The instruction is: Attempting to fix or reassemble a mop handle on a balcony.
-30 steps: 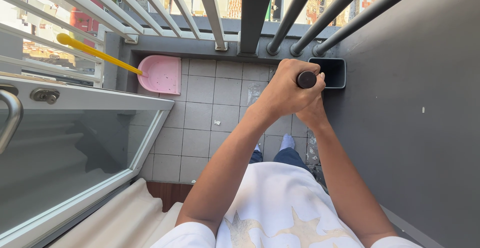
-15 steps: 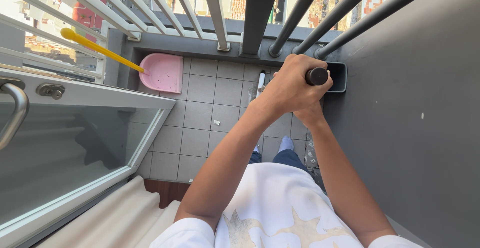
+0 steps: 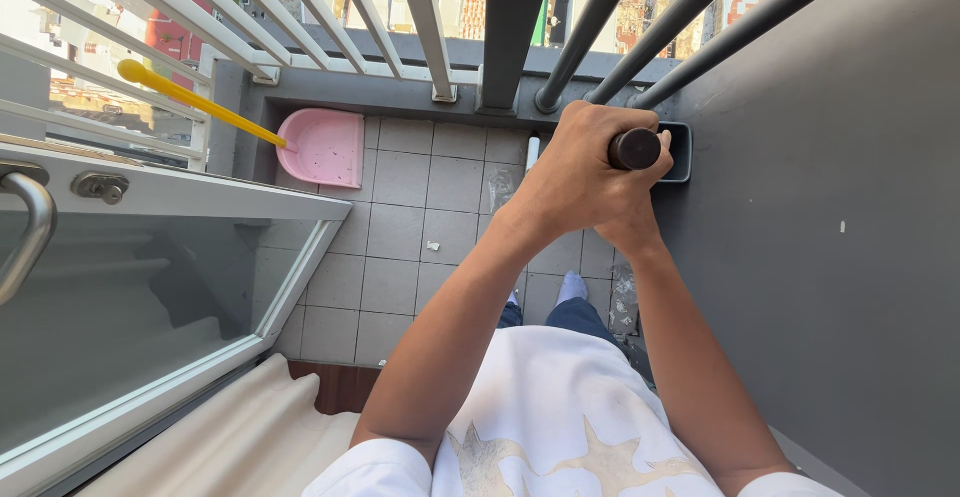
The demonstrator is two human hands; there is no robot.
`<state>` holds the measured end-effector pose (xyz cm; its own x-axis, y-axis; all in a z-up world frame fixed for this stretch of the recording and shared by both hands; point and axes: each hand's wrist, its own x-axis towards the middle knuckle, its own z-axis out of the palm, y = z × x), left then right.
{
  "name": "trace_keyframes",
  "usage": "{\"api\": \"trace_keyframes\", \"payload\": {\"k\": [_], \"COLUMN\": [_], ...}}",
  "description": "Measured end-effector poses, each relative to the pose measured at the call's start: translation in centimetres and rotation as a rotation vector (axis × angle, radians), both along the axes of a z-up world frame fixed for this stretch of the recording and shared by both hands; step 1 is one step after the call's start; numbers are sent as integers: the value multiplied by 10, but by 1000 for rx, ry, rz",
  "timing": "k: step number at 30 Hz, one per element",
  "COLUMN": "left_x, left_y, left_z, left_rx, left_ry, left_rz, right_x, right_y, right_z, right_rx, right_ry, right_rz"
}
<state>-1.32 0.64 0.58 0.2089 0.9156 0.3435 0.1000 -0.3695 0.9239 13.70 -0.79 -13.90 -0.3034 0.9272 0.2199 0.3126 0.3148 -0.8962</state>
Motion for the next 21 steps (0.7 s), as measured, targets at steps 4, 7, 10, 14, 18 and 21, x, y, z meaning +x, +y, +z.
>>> {"api": "trace_keyframes", "payload": {"k": [4,7,10,14,18,21], "left_x": [3,5,8,10,15,17], "left_y": [-3,-3,-5,-4,0,5], "left_z": [0,-3,-6,-14,-23,-33], "left_rx": [19,18,-3,16,21,28], "left_ry": [-39,-53,-76,-107,-148,-124], "left_rz": [5,7,21,53,70,62], "right_x": [5,10,14,12,15,20], "right_y": [1,3,6,8,14,19], "right_z": [7,5,1,7,7,10], "right_rx": [50,168,174,41,76,-14], "right_ry": [-81,-189,-207,-172,-196,-204], "right_rz": [-27,-18,-7,-34,-15,-29]}}
